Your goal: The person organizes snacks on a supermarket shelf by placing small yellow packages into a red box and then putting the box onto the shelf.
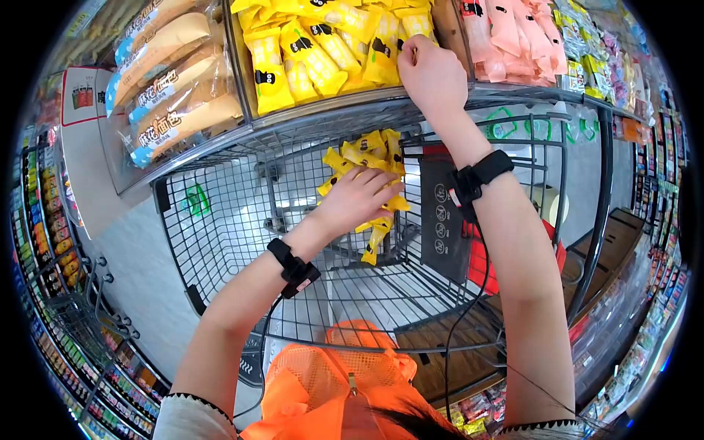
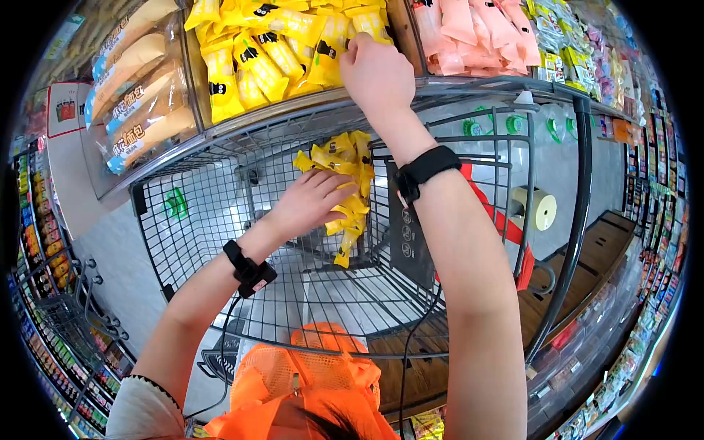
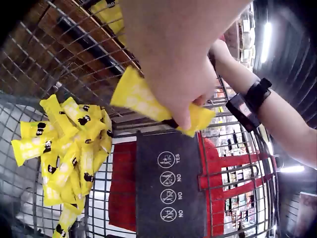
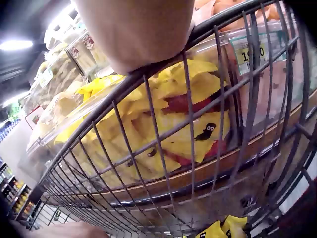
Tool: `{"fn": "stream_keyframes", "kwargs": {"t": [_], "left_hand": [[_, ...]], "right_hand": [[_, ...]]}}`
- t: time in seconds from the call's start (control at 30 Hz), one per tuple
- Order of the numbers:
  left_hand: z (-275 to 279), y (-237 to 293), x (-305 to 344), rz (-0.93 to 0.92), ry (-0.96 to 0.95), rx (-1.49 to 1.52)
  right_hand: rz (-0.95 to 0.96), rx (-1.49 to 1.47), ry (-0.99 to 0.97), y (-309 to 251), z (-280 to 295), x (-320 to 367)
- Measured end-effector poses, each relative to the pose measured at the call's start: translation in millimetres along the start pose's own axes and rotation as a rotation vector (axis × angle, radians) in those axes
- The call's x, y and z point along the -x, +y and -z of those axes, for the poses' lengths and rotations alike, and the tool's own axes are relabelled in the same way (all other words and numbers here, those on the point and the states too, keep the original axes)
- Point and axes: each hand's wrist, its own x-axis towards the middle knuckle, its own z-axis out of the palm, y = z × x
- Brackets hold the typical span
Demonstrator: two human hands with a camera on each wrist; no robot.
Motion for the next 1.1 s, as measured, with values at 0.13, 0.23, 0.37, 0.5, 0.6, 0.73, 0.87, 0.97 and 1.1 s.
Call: {"fn": "stream_keyframes", "kwargs": {"t": [0.13, 0.23, 0.37, 0.5, 0.6, 0.73, 0.87, 0.97, 1.1], "left_hand": [[34, -7, -9, 0.109, 0.029, 0.151], [82, -36, -32, 0.078, 0.264, 0.018], [123, -81, -69, 0.111, 0.123, -0.249], [123, -101, -73, 0.09, -0.055, -0.511], [127, -84, -76, 0.083, 0.033, -0.517], [124, -44, -61, -0.025, 0.355, -0.333], [82, -3, -38, -0.025, 0.157, -0.093], [60, 14, -34, 0.054, 0.058, -0.016], [76, 1, -53, 0.128, 0.193, -0.049]], "right_hand": [[0.019, -0.062, 0.08, -1, 0, 3], [0.035, -0.06, 0.112, 0, -1, 2], [0.04, -0.046, 0.101, 0, -1, 3], [0.015, -0.039, 0.065, -1, 1, 2], [0.032, -0.029, 0.08, 1, -1, 3], [0.045, -0.05, 0.097, 2, -2, 5], [0.056, -0.055, 0.133, 2, -2, 5], [0.044, -0.044, 0.115, 2, -3, 3], [0.069, -0.053, 0.138, 2, -3, 5]]}}
